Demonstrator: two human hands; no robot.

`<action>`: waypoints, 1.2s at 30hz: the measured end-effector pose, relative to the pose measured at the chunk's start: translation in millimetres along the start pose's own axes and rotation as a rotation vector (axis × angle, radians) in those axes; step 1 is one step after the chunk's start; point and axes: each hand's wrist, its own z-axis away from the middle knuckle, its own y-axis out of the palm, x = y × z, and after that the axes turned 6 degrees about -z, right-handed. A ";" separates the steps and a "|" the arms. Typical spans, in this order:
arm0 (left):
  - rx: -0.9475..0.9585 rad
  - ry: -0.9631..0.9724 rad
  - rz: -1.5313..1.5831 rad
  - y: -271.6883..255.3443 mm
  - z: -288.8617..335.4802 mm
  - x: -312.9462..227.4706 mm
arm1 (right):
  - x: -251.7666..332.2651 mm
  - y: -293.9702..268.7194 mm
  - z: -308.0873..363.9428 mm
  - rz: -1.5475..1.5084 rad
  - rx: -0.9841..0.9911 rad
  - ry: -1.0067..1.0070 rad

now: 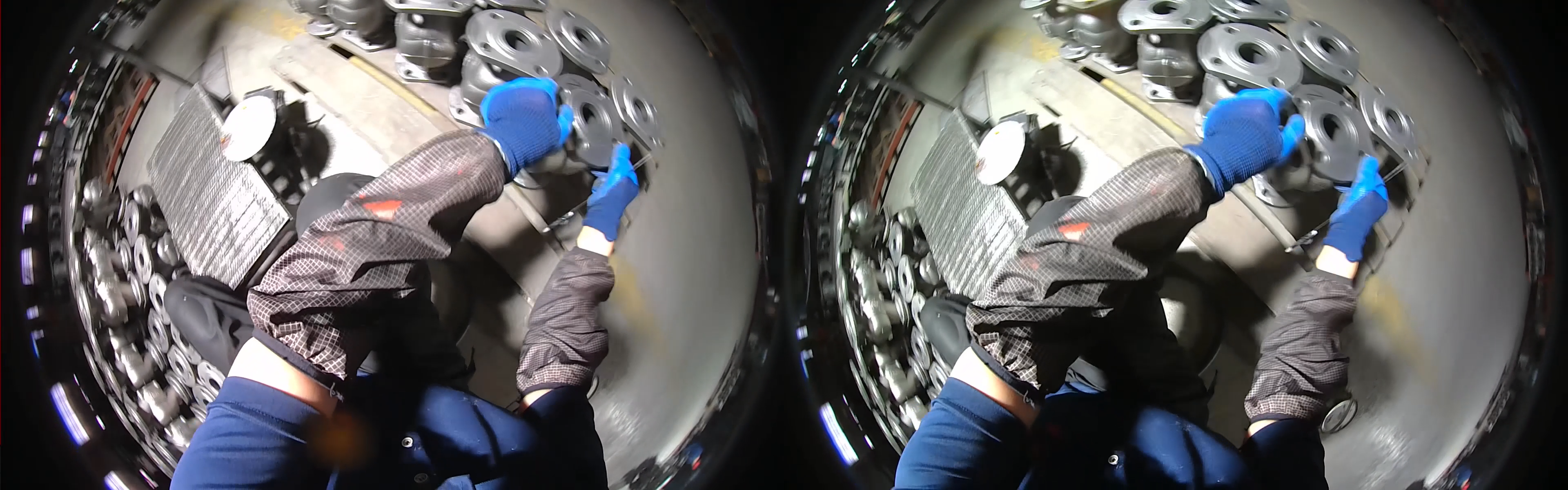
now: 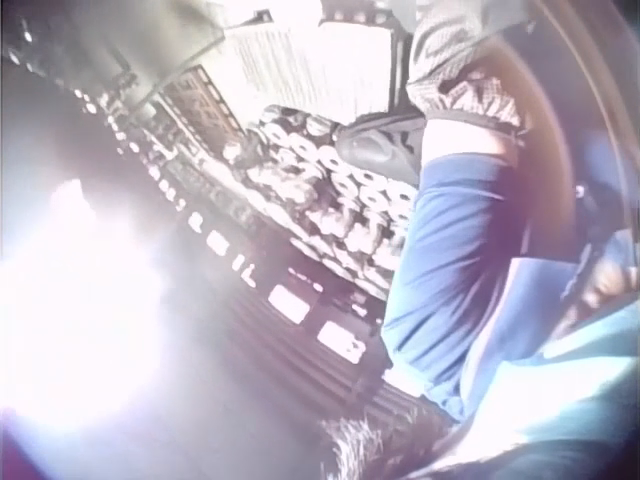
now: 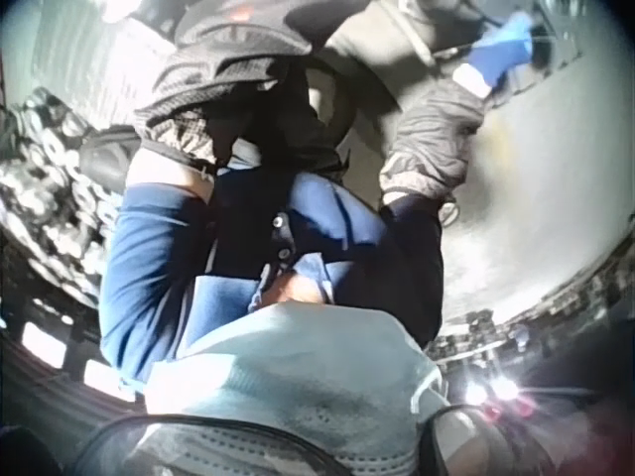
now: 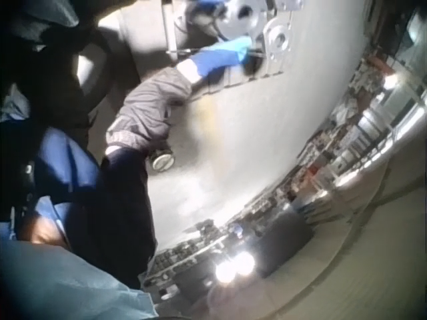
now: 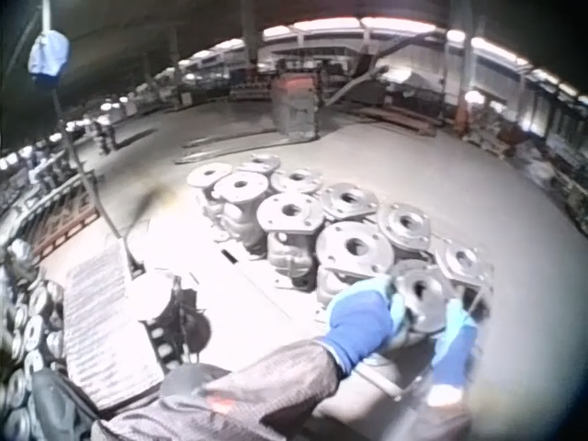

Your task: The person holds and turns a metal casting, scraping residue from the interior and exterior surfaces with a tool. They move the casting to reach different sides, then pick up another casting from a pile and repeat the scraping process.

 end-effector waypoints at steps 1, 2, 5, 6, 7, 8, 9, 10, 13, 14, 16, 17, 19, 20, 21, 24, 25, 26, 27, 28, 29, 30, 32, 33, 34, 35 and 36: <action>0.030 -0.046 0.006 -12.1 4.1 -2.8 | -3.6 -5.7 -14.2 0.290 0.122 -0.333; 0.097 -0.037 0.085 -17.2 10.0 -1.6 | -13.8 -21.8 -30.5 0.568 0.248 -0.673; 0.122 -0.085 -0.067 -50.5 38.6 18.3 | -10.4 4.1 25.2 0.455 0.353 -0.724; 0.145 -0.124 -0.116 -73.8 45.7 5.2 | 11.7 -3.1 46.2 0.943 0.418 -1.039; 0.159 -0.127 -0.157 -82.7 48.6 -3.3 | -12.9 -40.5 1.4 1.201 0.230 -1.299; -0.055 -0.095 -0.067 -73.7 60.0 6.2 | -27.5 -55.9 -23.5 1.296 0.170 -1.229; -0.231 -0.007 -0.029 -84.2 73.5 5.5 | -34.9 -61.0 -36.0 0.823 0.270 -0.819; -0.406 0.100 0.008 -103.3 84.3 5.0 | -45.2 -67.6 -56.2 0.726 0.296 -0.747; -0.494 0.112 -0.032 -174.5 136.3 10.8 | -30.3 -54.1 -28.0 0.747 0.298 -0.781; -0.519 0.120 -0.021 -197.6 149.4 17.6 | -11.7 -51.4 -15.8 0.807 0.247 -0.857; -0.581 0.081 -0.043 -248.4 188.0 34.4 | -25.8 -45.3 -6.7 0.607 0.273 -0.613; -0.597 0.029 -0.128 -274.9 210.6 44.8 | -29.5 -35.3 3.8 0.583 0.282 -0.579; -0.668 -0.047 -0.196 -320.3 245.6 81.4 | -11.6 4.6 34.6 0.576 0.298 -0.641; -0.720 -0.087 -0.209 -347.8 263.9 100.8 | 0.8 24.8 51.3 0.564 0.310 -0.674; -0.719 -0.179 -0.410 -374.0 296.5 135.6 | 5.6 49.7 72.3 0.553 0.357 -0.686; -0.510 -0.672 -0.596 -481.2 374.9 191.0 | 41.5 115.6 134.5 0.524 0.445 -0.759; -0.560 -0.763 -0.487 -519.9 414.5 231.3 | 47.9 138.8 157.7 0.505 0.501 -0.758; -0.624 -0.721 -0.591 -553.7 425.3 235.6 | 62.0 155.8 174.7 0.502 0.512 -0.790; -0.726 -0.911 -0.628 -589.9 437.3 249.1 | 73.2 173.5 192.8 0.488 0.541 -0.807; -0.688 -0.877 -0.782 -632.7 461.4 276.9 | 79.8 190.1 210.2 0.481 0.579 -0.822; -0.813 -1.040 -0.881 -648.4 442.0 242.2 | 84.9 203.9 221.8 0.493 0.599 -0.829; -0.906 -1.068 -0.500 -677.8 471.3 258.4 | 96.2 219.7 242.7 0.485 0.639 -0.860; -0.757 -1.097 -0.839 -719.8 479.4 282.6 | 102.9 244.3 263.1 0.501 0.700 -0.864; -0.749 -1.110 -0.825 -744.3 492.9 305.1 | 103.9 257.5 277.3 0.501 0.736 -0.864; -0.749 -1.075 -0.860 -768.2 505.5 325.3 | 106.2 268.5 291.5 0.503 0.773 -0.865; -0.741 -1.040 -0.900 -786.1 514.5 343.1 | 103.4 278.7 303.1 0.508 0.808 -0.864; -0.712 -1.060 -0.926 -795.5 519.0 356.8 | 104.8 285.7 317.8 0.518 0.837 -0.862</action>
